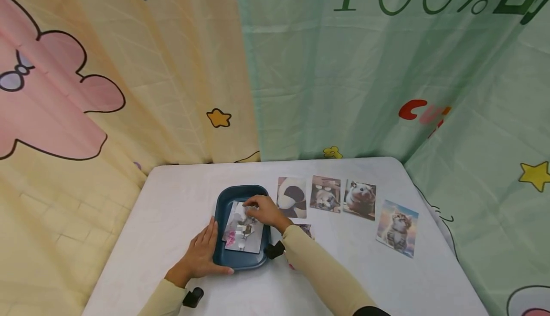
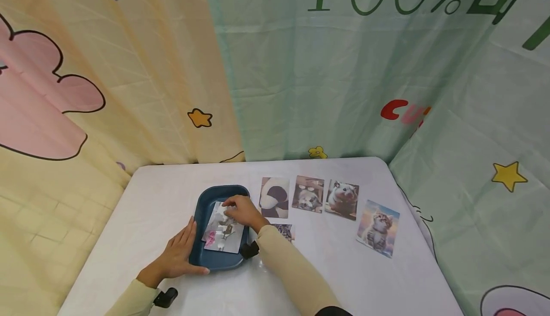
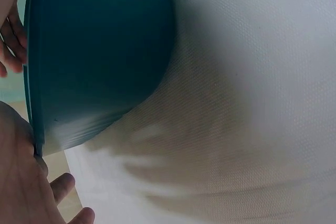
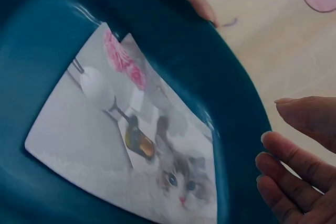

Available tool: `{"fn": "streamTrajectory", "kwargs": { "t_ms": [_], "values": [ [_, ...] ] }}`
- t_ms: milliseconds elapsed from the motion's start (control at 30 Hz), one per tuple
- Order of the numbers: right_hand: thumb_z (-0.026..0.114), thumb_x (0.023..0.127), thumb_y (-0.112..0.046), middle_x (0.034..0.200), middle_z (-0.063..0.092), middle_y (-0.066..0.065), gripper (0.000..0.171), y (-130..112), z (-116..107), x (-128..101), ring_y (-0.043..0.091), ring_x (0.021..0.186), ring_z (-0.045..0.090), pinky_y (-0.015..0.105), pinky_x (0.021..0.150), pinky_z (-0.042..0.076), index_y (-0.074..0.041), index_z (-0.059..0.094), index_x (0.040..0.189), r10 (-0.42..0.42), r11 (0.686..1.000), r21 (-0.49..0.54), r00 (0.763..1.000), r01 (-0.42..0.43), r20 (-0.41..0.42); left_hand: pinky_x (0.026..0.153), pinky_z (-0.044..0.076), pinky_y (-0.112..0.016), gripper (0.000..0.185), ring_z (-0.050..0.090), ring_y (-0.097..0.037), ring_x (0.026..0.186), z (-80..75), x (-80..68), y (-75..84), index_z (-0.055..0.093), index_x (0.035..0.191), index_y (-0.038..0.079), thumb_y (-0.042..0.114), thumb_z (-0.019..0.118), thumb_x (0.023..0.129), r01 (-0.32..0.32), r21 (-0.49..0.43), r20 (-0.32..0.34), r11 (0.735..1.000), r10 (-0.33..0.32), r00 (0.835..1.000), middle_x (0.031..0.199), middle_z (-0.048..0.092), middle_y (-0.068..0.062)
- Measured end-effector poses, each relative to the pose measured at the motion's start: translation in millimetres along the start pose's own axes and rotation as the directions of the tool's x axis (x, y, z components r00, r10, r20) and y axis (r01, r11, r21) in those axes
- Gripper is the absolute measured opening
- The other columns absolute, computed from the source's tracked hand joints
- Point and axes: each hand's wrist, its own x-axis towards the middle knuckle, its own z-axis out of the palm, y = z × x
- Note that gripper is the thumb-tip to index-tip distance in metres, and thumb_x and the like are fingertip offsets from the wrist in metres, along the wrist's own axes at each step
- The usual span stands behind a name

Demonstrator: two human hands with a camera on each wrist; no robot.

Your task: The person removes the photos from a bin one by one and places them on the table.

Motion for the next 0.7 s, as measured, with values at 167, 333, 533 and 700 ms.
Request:
{"fn": "streamTrajectory", "kwargs": {
  "t_ms": [167,333,533,700],
  "values": [
    [0.069,0.089,-0.011,0.119,0.063,0.012,0.031,-4,19,9,0.028,0.113,0.057,0.039,0.097,0.046,-0.001,0.067,0.118,0.045,0.995,-0.092,0.999,-0.043,0.022,0.109,0.016,-0.065,0.141,0.012,-0.044,0.143,2.1,0.1,-0.8,0.007,0.151,-0.007,0.073,0.075,0.058,-0.010,0.000,-0.007,1.000,0.010,1.000,0.159,-0.001,-0.024],
    [0.071,0.085,-0.017,0.127,0.060,0.012,0.040,-1,41,16,0.026,0.121,0.052,0.040,0.101,0.042,-0.004,0.065,0.122,0.081,0.966,-0.247,0.997,-0.077,0.007,0.109,0.016,-0.066,0.140,0.013,-0.044,0.143,3.5,1.2,-1.8,0.008,0.150,-0.008,0.072,0.075,0.057,-0.018,-0.005,-0.018,1.000,0.018,1.000,0.159,0.000,-0.024],
    [0.069,0.085,-0.021,0.140,0.049,0.014,0.047,7,59,13,0.033,0.133,0.038,0.052,0.107,0.029,-0.007,0.060,0.129,0.175,0.927,-0.334,0.984,-0.172,-0.021,0.108,0.017,-0.066,0.139,0.016,-0.044,0.142,8.6,0.2,-4.4,0.009,0.150,-0.007,0.072,0.075,0.057,-0.035,-0.005,-0.042,0.999,0.035,0.999,0.159,0.003,-0.025],
    [0.068,0.086,-0.022,0.145,0.042,0.014,0.053,7,61,13,0.034,0.136,0.032,0.055,0.109,0.021,-0.010,0.054,0.136,0.204,0.917,-0.347,0.979,-0.197,-0.015,0.109,0.017,-0.065,0.139,0.016,-0.044,0.142,5.9,-0.7,-2.9,0.010,0.150,-0.008,0.071,0.076,0.057,-0.030,-0.004,-0.046,1.000,0.029,0.999,0.159,0.005,-0.025]
  ]
}}
